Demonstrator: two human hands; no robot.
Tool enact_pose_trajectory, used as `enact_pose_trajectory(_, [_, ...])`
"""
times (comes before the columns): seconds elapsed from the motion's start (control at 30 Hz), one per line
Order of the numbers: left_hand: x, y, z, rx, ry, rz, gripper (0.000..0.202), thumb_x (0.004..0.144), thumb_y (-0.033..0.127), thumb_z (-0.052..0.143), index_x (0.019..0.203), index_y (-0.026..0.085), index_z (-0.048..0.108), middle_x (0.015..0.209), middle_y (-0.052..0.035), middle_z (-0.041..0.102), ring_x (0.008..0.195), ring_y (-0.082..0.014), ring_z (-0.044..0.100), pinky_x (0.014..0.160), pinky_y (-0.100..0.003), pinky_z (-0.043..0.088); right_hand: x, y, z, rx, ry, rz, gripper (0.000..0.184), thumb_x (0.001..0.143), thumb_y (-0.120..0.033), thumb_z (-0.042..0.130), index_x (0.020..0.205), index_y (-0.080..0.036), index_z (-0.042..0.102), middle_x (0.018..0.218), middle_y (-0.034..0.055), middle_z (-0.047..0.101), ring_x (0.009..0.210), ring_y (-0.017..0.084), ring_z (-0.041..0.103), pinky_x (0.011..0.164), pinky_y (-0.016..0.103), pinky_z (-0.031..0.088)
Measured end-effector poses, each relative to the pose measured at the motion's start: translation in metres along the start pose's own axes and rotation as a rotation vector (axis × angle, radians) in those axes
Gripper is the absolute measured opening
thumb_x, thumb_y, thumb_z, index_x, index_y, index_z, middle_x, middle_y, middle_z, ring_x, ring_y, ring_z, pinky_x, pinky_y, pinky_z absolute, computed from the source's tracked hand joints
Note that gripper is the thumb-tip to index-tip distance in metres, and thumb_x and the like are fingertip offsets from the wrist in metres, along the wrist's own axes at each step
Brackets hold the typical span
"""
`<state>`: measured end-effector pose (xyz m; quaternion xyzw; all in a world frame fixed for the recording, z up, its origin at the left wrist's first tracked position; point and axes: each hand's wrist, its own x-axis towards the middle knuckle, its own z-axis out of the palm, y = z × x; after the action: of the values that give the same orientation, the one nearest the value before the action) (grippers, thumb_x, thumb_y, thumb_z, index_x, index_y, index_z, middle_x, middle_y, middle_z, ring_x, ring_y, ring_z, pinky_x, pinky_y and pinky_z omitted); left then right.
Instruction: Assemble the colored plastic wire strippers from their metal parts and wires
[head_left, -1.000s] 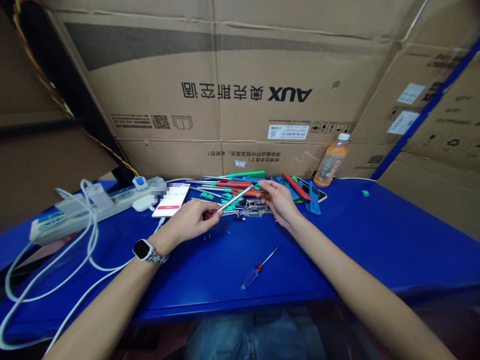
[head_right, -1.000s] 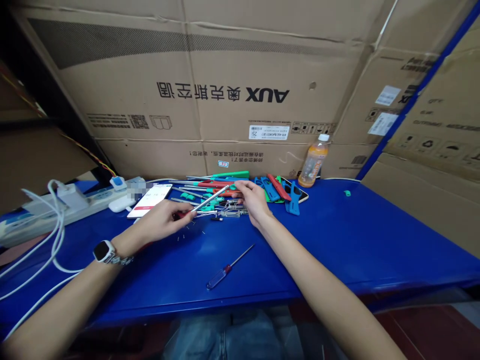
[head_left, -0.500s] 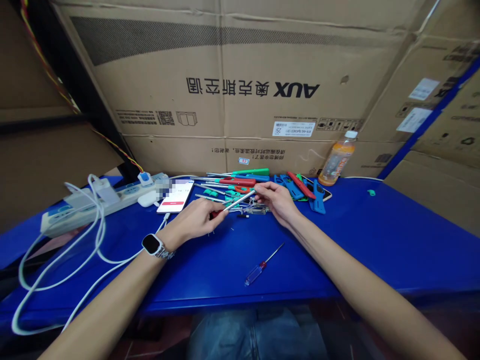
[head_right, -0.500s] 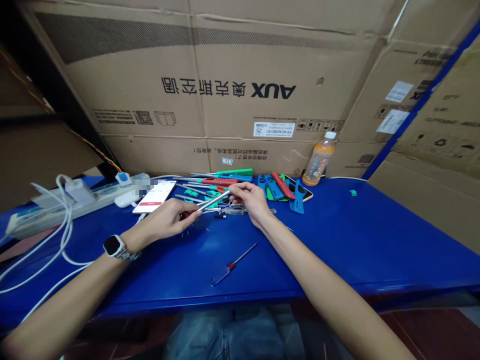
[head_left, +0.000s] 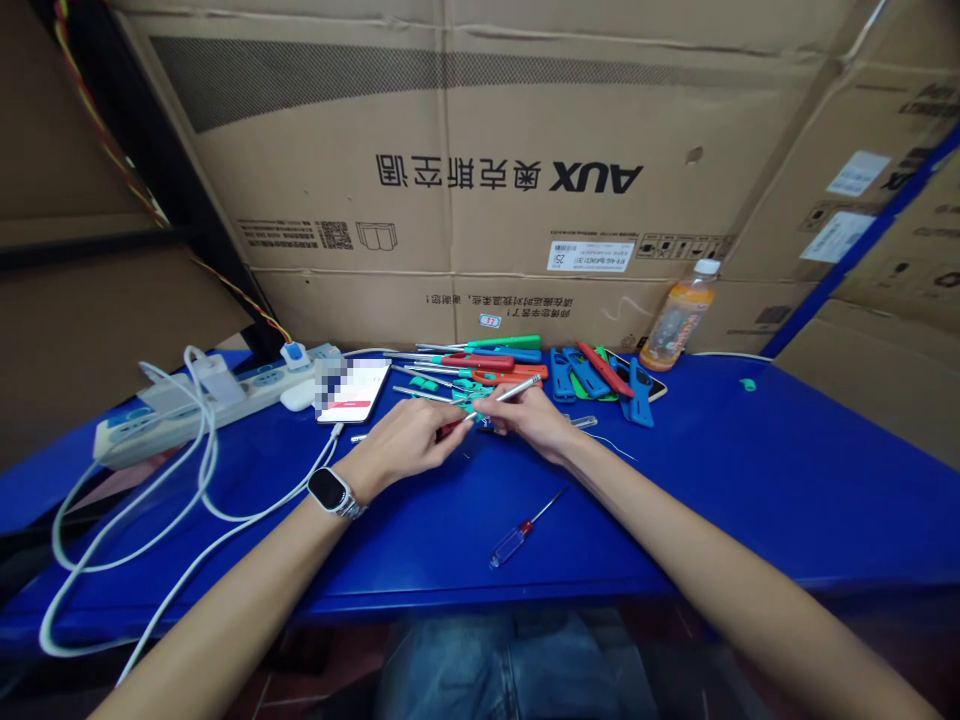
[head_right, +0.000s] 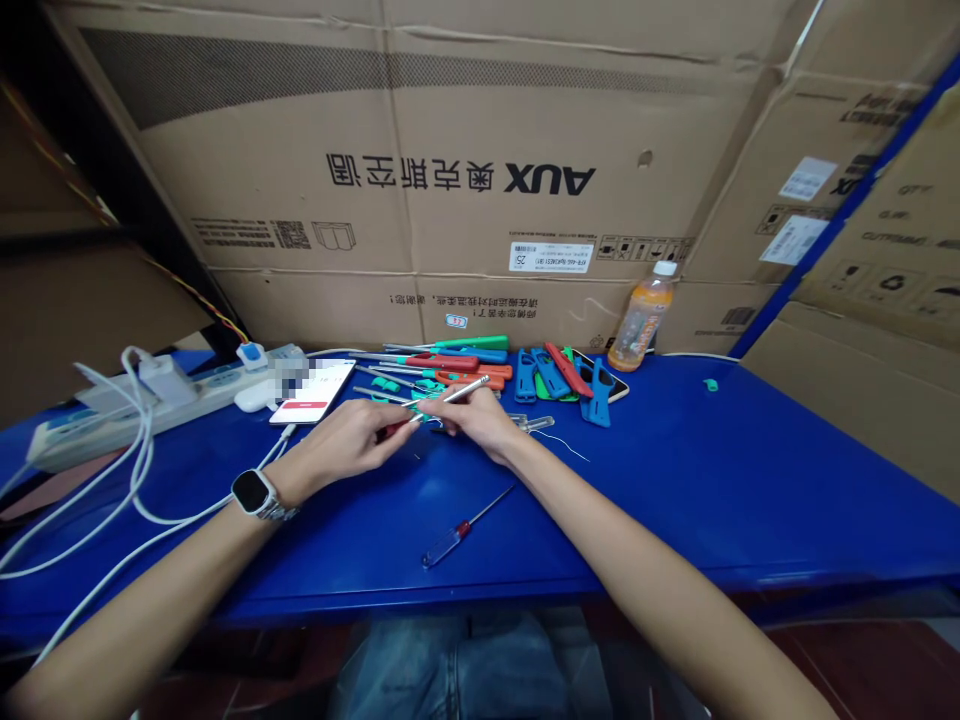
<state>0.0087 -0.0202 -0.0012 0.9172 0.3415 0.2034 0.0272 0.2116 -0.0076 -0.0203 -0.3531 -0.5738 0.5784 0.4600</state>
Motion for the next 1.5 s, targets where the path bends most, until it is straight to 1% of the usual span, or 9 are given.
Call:
enact_pose_trajectory(0.2, [0.000, -0.006, -0.002, -0.241, 0.012, -0.111, 0.026, 0.095, 0.040, 0.053, 0.096, 0.018, 0.068, 0.074, -0.0025, 0.067, 0.062, -0.0149, 0.057, 0.058, -0.025, 0.038, -0.004, 0.001, 0.012, 0.019, -0.008, -0.034, 0.036, 0.068, -0.047, 0.082, 0.080, -0.017, 0.063, 0.061, -0.0021, 0.061, 0.057, 0.011, 0.058, 0.050, 0.023, 0.040])
enact_pose_trajectory(0.3, [-0.001, -0.012, -0.003, -0.363, 0.052, -0.168, 0.042, 0.084, 0.045, 0.069, 0.115, 0.018, 0.062, 0.077, -0.0018, 0.067, 0.068, -0.0173, 0.062, 0.060, -0.025, 0.043, -0.007, -0.001, 0.008, 0.041, 0.001, -0.053, 0.032, 0.070, -0.043, 0.081, 0.085, -0.020, 0.064, 0.063, -0.0031, 0.062, 0.060, 0.011, 0.058, 0.052, 0.022, 0.041])
enact_pose_trajectory(0.47, [-0.004, -0.014, -0.004, -0.575, -0.166, -0.278, 0.035, 0.087, 0.051, 0.063, 0.084, 0.016, 0.061, 0.063, 0.0012, 0.060, 0.048, -0.0122, 0.055, 0.046, -0.023, 0.042, -0.010, 0.002, 0.010, 0.054, -0.023, -0.051, 0.030, 0.069, -0.037, 0.082, 0.088, -0.021, 0.064, 0.064, -0.0039, 0.062, 0.059, 0.011, 0.056, 0.053, 0.023, 0.042])
enact_pose_trajectory(0.53, [-0.003, -0.011, -0.005, -0.609, -0.192, -0.288, 0.035, 0.087, 0.050, 0.063, 0.086, 0.015, 0.063, 0.062, 0.0023, 0.059, 0.043, -0.0102, 0.051, 0.042, -0.021, 0.039, -0.010, 0.006, 0.013, 0.062, -0.071, -0.056, 0.029, 0.068, -0.035, 0.082, 0.088, -0.021, 0.066, 0.067, -0.0034, 0.063, 0.058, 0.010, 0.054, 0.052, 0.023, 0.042])
enact_pose_trajectory(0.67, [0.000, -0.006, -0.007, -0.562, -0.116, -0.210, 0.030, 0.086, 0.044, 0.066, 0.088, 0.015, 0.068, 0.066, 0.0024, 0.061, 0.049, -0.0095, 0.049, 0.047, -0.021, 0.036, -0.010, 0.008, 0.019, 0.076, -0.134, -0.065, 0.028, 0.069, -0.032, 0.081, 0.092, -0.021, 0.070, 0.069, -0.0030, 0.062, 0.058, 0.010, 0.053, 0.051, 0.023, 0.040])
enact_pose_trajectory(0.8, [0.002, -0.007, -0.008, -0.424, -0.002, -0.174, 0.024, 0.083, 0.036, 0.070, 0.078, 0.014, 0.065, 0.066, 0.0023, 0.061, 0.059, -0.0114, 0.050, 0.054, -0.022, 0.035, -0.011, 0.004, 0.023, 0.078, 0.000, -0.054, 0.033, 0.070, -0.040, 0.081, 0.093, -0.019, 0.069, 0.061, -0.0041, 0.059, 0.051, 0.009, 0.051, 0.047, 0.023, 0.039])
enact_pose_trajectory(0.93, [0.001, -0.008, -0.006, -0.341, 0.002, -0.164, 0.023, 0.085, 0.034, 0.068, 0.076, 0.014, 0.062, 0.064, 0.0027, 0.059, 0.058, -0.0116, 0.049, 0.055, -0.023, 0.034, -0.012, 0.002, 0.026, 0.000, 0.062, -0.065, 0.034, 0.067, -0.044, 0.082, 0.074, -0.016, 0.066, 0.060, -0.0013, 0.062, 0.050, 0.009, 0.054, 0.047, 0.023, 0.041])
enact_pose_trajectory(1.2, [0.002, -0.007, -0.001, -0.247, -0.006, -0.192, 0.023, 0.086, 0.033, 0.067, 0.073, 0.015, 0.060, 0.063, 0.0017, 0.058, 0.057, -0.0126, 0.050, 0.054, -0.025, 0.032, -0.013, 0.000, 0.030, -0.045, 0.040, -0.135, 0.034, 0.067, -0.045, 0.081, 0.068, -0.017, 0.061, 0.055, -0.0046, 0.056, 0.049, 0.007, 0.047, 0.047, 0.023, 0.035])
enact_pose_trajectory(1.5, [0.010, 0.009, -0.007, -0.585, 0.205, -0.193, 0.022, 0.090, 0.039, 0.063, 0.092, 0.017, 0.062, 0.068, 0.0019, 0.060, 0.057, -0.0114, 0.054, 0.053, -0.023, 0.040, -0.011, -0.018, 0.023, -0.047, 0.098, -0.207, 0.040, 0.073, -0.053, 0.076, 0.081, -0.018, 0.058, 0.057, -0.0068, 0.048, 0.049, 0.007, 0.039, 0.048, 0.023, 0.030])
